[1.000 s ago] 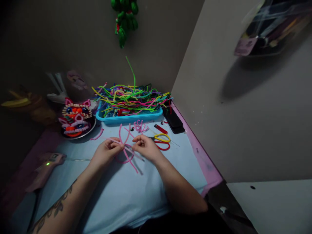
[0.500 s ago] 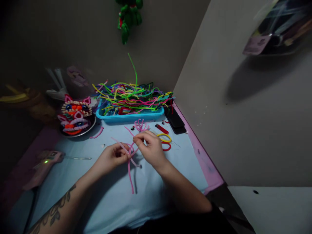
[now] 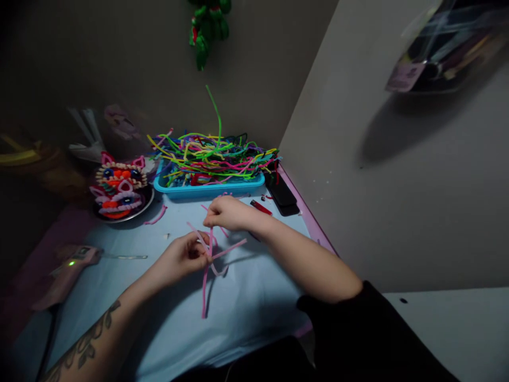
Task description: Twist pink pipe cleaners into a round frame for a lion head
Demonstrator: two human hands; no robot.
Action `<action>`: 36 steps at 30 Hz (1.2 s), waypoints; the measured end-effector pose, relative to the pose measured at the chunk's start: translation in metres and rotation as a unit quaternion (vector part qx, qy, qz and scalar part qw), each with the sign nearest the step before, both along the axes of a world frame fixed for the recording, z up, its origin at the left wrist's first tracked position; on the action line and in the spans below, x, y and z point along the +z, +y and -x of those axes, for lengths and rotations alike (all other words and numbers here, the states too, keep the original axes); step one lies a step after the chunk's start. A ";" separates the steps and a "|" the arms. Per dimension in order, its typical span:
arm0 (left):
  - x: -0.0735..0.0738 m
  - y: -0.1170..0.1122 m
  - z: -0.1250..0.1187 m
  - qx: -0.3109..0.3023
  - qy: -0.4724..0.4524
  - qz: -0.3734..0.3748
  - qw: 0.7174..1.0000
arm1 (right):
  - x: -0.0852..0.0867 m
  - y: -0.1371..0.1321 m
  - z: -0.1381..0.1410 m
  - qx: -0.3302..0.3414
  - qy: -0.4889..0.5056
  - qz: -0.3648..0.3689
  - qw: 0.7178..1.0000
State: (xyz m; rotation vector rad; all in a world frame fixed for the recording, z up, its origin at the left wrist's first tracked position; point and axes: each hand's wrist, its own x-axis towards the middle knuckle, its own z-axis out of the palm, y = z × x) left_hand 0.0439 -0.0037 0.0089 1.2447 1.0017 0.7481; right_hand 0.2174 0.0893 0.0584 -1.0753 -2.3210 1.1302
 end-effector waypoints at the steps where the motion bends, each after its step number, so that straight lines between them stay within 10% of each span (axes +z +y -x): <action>1: 0.001 -0.001 -0.001 -0.007 -0.006 0.009 1.000 | -0.003 0.007 0.001 0.004 0.007 0.061 0.998; 5: 0.003 0.003 -0.001 0.036 -0.045 0.044 0.997 | -0.005 0.023 -0.010 -0.077 0.194 0.221 0.953; 10: -0.003 0.019 0.010 0.298 -0.162 0.025 0.940 | -0.017 -0.015 -0.022 -0.307 0.402 0.070 0.860; 14: -0.008 0.026 0.018 0.366 -0.180 0.016 0.913 | -0.053 -0.063 -0.001 -0.204 0.203 0.088 0.954; 20: -0.009 0.026 0.018 0.378 -0.183 0.010 0.908 | -0.071 -0.085 0.023 -0.167 0.107 0.111 0.974; 27: -0.007 0.022 0.010 0.372 -0.211 0.060 0.902 | -0.084 -0.107 0.038 -0.070 -0.044 -0.316 0.945; 31: -0.007 0.024 0.015 0.359 -0.172 0.037 0.916 | -0.078 -0.103 0.026 -0.067 0.069 -0.312 0.945; 36: -0.010 0.023 0.015 0.271 -0.090 0.013 0.958 | -0.059 -0.082 0.009 -0.246 0.174 -0.193 0.934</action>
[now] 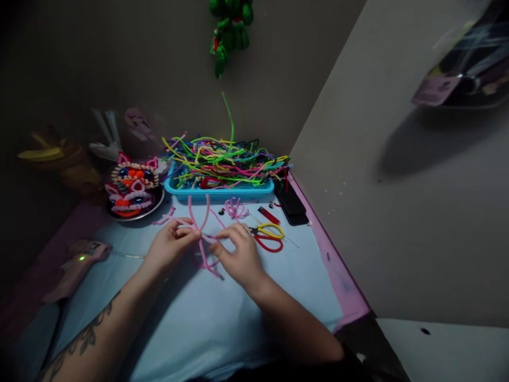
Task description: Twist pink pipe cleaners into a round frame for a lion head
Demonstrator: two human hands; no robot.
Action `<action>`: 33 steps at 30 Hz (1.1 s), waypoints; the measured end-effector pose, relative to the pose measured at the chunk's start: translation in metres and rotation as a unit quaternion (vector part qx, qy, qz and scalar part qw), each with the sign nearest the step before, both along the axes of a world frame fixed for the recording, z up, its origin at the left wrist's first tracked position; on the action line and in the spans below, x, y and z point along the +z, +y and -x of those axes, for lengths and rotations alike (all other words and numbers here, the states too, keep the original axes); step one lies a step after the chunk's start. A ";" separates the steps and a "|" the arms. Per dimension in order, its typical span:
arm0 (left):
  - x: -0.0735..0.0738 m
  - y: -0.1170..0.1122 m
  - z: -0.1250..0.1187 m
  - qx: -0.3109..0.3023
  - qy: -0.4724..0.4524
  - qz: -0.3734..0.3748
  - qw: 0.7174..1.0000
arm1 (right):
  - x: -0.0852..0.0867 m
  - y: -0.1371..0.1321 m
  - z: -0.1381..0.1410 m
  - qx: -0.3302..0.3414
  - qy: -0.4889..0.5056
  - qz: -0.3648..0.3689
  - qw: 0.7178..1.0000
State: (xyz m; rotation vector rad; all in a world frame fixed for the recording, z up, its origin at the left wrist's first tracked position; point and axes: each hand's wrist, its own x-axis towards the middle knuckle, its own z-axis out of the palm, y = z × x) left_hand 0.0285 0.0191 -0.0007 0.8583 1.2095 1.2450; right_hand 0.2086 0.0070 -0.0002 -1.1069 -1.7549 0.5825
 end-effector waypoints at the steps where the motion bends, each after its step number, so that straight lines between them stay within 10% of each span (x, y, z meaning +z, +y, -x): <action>1: -0.001 -0.001 -0.002 -0.015 0.007 0.002 1.000 | 0.000 0.004 0.001 0.002 0.020 0.066 0.998; 7: -0.001 -0.004 -0.011 -0.091 0.035 0.026 0.995 | -0.019 0.017 0.012 0.110 0.215 0.378 0.893; 14: 0.000 -0.004 -0.006 -0.142 0.038 0.026 0.989 | -0.019 0.016 0.010 0.108 0.272 0.423 0.858; 24: -0.003 -0.003 -0.006 -0.172 -0.010 0.035 0.984 | -0.025 0.020 0.014 0.049 0.307 0.364 0.878; 33: 0.005 -0.001 0.003 -0.181 0.163 0.025 0.969 | -0.019 0.022 0.009 0.043 0.290 0.377 0.878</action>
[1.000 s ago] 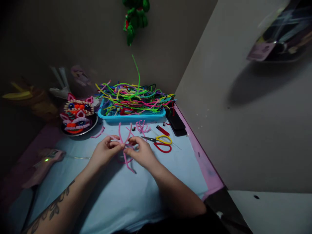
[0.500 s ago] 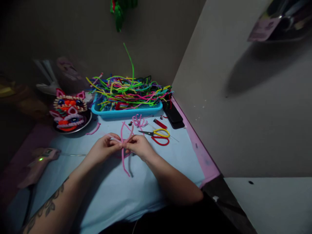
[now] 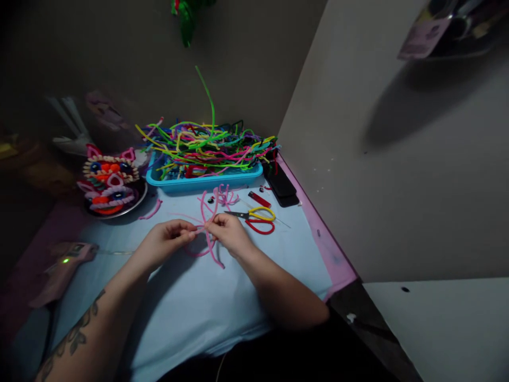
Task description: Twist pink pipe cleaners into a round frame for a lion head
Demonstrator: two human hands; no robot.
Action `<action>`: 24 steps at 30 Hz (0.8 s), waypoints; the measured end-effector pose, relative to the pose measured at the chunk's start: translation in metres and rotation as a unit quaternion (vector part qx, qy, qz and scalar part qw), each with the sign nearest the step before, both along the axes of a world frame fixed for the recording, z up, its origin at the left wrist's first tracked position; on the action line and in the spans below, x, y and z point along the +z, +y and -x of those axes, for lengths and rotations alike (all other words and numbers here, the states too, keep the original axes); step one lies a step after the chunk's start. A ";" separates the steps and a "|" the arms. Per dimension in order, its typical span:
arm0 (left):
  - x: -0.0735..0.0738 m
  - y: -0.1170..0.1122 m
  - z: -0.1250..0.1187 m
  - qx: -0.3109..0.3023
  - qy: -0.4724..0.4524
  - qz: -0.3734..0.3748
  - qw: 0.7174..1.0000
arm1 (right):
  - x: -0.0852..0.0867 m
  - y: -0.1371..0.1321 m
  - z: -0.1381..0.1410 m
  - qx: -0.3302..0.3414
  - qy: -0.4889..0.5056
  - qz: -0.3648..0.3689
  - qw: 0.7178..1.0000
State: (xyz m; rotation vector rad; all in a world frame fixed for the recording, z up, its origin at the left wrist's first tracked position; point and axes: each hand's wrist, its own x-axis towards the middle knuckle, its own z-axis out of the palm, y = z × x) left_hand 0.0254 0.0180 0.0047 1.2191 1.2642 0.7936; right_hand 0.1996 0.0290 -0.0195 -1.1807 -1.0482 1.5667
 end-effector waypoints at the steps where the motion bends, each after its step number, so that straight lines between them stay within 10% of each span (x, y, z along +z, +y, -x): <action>1: 0.001 0.001 0.001 -0.003 -0.008 0.007 1.000 | 0.001 0.000 -0.001 0.004 -0.004 0.001 1.000; 4: 0.003 0.003 0.006 0.000 -0.026 0.010 1.000 | 0.002 0.001 -0.001 -0.007 -0.011 -0.001 1.000; 9: 0.016 0.003 0.018 0.231 0.104 -0.210 0.944 | 0.005 -0.005 0.003 -0.015 -0.010 0.015 1.000; 24: 0.024 -0.002 0.015 0.015 0.092 -0.157 0.983 | 0.005 -0.021 0.010 0.242 -0.053 0.071 0.966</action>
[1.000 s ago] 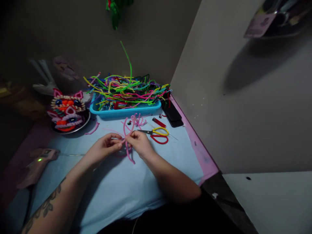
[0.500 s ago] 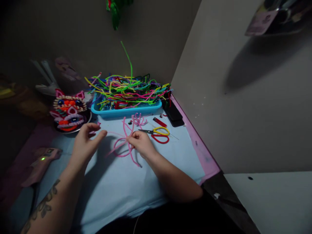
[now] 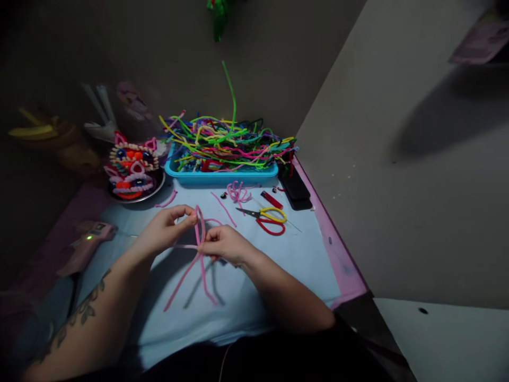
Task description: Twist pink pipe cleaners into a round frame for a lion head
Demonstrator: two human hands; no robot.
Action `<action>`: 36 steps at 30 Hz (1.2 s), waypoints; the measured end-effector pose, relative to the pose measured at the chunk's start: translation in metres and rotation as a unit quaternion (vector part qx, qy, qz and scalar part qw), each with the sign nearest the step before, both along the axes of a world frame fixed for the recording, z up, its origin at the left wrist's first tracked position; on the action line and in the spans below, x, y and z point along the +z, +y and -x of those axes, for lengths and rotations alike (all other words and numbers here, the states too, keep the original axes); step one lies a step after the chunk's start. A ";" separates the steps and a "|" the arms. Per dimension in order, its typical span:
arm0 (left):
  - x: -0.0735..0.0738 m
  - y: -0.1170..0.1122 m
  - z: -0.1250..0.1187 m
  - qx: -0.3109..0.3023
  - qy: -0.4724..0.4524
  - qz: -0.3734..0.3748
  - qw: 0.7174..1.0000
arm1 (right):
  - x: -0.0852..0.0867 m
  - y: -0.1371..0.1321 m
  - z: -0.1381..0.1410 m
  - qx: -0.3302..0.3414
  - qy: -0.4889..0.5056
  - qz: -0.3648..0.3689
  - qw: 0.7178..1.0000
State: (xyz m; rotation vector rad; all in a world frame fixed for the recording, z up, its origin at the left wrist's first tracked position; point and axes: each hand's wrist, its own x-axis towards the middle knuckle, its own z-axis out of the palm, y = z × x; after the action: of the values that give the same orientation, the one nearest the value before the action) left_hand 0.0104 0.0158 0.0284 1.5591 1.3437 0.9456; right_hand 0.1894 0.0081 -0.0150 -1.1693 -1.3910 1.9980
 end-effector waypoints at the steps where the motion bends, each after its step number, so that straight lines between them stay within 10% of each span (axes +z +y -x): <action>1: -0.001 0.000 0.001 -0.006 -0.009 0.004 1.000 | 0.000 0.000 0.000 0.002 -0.001 0.000 1.000; 8: -0.006 0.006 0.016 0.009 -0.084 0.039 0.996 | -0.003 0.002 -0.001 -0.056 0.022 -0.018 0.998; 27: -0.022 -0.002 -0.022 -0.166 -0.257 0.218 0.927 | -0.001 -0.010 0.005 0.159 0.067 -0.013 0.985; 36: -0.028 0.017 0.002 0.070 -0.372 0.206 0.902 | 0.005 0.006 0.001 -0.218 0.082 -0.049 0.971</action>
State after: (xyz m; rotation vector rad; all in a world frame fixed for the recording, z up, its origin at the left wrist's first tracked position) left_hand 0.0082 0.0332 0.0009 0.6651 1.0050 1.1015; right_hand 0.1884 0.0145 -0.0097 -1.1211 -1.0309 1.6555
